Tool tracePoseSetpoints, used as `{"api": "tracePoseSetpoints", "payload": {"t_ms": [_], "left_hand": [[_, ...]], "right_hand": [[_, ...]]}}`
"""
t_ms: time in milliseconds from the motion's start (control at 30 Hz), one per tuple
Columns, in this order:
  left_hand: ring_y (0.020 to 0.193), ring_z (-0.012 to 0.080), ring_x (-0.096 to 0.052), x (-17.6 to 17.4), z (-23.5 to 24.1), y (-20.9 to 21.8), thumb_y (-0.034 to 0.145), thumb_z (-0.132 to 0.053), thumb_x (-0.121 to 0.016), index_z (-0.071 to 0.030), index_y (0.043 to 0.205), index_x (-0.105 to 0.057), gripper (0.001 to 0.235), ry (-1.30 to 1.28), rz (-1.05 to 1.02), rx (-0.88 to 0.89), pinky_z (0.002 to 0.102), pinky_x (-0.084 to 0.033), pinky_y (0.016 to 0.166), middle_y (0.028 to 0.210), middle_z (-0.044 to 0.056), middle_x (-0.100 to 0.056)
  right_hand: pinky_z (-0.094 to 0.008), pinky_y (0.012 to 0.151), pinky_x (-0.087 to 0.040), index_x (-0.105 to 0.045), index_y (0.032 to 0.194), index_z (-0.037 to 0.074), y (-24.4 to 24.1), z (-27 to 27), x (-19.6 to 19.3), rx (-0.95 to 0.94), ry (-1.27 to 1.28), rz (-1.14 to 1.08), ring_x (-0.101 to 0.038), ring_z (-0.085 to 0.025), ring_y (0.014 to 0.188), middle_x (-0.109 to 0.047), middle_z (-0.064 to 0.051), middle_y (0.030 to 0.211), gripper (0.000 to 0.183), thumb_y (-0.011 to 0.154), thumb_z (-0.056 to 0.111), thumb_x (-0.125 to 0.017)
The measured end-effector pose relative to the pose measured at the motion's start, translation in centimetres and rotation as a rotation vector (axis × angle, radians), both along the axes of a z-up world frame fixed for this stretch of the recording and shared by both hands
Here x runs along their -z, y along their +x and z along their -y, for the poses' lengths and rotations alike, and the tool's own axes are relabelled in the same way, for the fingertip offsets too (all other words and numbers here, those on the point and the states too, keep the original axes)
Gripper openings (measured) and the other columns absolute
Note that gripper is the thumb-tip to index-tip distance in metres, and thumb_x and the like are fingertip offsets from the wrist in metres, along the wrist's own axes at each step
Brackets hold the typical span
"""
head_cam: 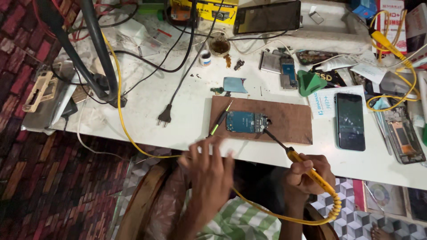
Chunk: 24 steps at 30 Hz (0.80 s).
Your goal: The person uses a soldering iron and tweezers to work on a small blue circuit board placed on a wooden block. They repeatedly apply the soldering iron to specific points on the board while holding it steady with tweezers.
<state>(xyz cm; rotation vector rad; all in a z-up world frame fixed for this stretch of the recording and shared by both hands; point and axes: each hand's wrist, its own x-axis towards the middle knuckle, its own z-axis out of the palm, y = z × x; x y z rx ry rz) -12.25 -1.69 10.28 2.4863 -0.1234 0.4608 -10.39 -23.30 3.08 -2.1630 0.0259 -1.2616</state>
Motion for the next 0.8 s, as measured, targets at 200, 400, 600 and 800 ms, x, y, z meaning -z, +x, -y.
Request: {"api": "tracePoseSetpoints", "payload": {"t_ms": [200,400,600,800], "left_hand": [[0.106,0.0312,-0.054,2.9,-1.6,3.0,0.096,-0.028,-0.064,-0.003,0.124,-0.061,0.038,0.196,-0.005,-0.143,0.052,-0.035,0.091,0.117,0.016,-0.059],[0.103,0.0287,-0.055,3.2,-1.6,3.9,0.101,-0.029,-0.065,-0.005,0.112,-0.064,0.026,0.206,-0.034,-0.190,0.047,-0.038,0.090,0.111,0.011,-0.061],[0.119,0.0330,-0.048,4.0,-3.0,9.9,0.095,-0.015,-0.065,-0.010,0.124,-0.065,0.029,0.337,0.148,-0.057,0.056,-0.035,0.095,0.122,0.012,-0.059],[0.130,0.0335,-0.046,6.1,-2.9,23.1,0.092,-0.014,-0.069,-0.006,0.103,-0.077,0.016,0.514,0.291,0.129,0.050,-0.037,0.110,0.141,0.014,-0.048]], "right_hand": [[-0.032,0.057,-0.049,-0.054,0.086,0.000,0.3,0.0,-0.8,0.015,-0.031,0.030,-0.064,-0.026,0.059,-0.065,-0.015,0.075,0.026,0.106,0.017,-0.055],[-0.032,0.058,-0.051,-0.055,0.085,0.001,0.2,-0.4,-1.3,-0.019,-0.045,0.030,-0.065,-0.027,0.065,-0.065,-0.014,0.074,0.028,0.108,0.018,-0.055],[-0.033,0.058,-0.048,-0.053,0.085,0.001,-0.8,-0.9,-2.5,-0.012,0.013,-0.091,-0.064,-0.024,0.062,-0.064,-0.012,0.076,0.029,0.107,0.020,-0.057],[-0.038,0.060,-0.045,-0.058,0.085,0.004,-0.4,-1.1,-2.8,-0.005,-0.023,-0.026,-0.061,-0.028,0.062,-0.063,-0.011,0.073,0.020,0.101,0.016,-0.059]]}}
